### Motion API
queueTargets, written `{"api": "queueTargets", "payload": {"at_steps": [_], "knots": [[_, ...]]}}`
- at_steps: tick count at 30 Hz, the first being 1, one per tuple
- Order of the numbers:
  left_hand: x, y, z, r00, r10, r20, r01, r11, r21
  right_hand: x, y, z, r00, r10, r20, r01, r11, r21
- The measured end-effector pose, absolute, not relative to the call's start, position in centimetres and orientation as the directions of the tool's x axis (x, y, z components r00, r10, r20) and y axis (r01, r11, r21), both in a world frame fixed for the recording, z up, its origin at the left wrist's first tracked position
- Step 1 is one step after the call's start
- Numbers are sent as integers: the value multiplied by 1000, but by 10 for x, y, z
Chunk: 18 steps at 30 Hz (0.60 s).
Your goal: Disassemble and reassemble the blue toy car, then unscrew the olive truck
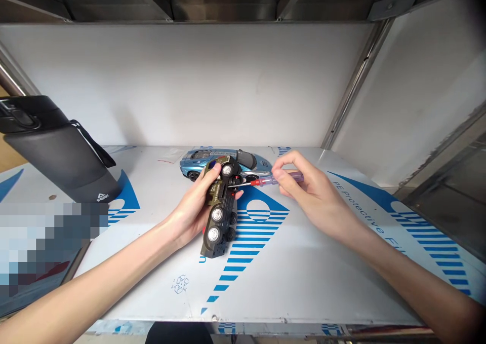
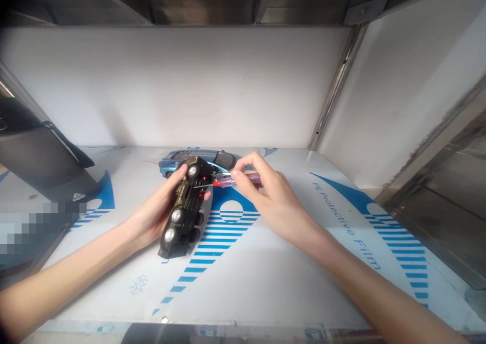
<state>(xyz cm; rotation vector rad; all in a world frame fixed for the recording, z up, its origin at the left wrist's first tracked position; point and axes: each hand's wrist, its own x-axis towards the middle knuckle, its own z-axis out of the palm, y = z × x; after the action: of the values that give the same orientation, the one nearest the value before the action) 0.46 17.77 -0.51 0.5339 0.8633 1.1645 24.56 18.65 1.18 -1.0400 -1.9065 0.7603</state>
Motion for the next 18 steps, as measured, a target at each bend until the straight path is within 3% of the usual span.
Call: {"api": "queueTargets", "payload": {"at_steps": [8,13,18], "knots": [[0,179,-6,149,930,-335,-559,358,747,248,185,13,-476,784,399,349,585,-732],[1,177,-6,145,934,-326,-564,349,748,247,185,10,-392,832,392,324,523,-788],[1,177,-5,124,933,-339,-550,349,759,248,184,12,-448,772,450,362,617,-698]]}}
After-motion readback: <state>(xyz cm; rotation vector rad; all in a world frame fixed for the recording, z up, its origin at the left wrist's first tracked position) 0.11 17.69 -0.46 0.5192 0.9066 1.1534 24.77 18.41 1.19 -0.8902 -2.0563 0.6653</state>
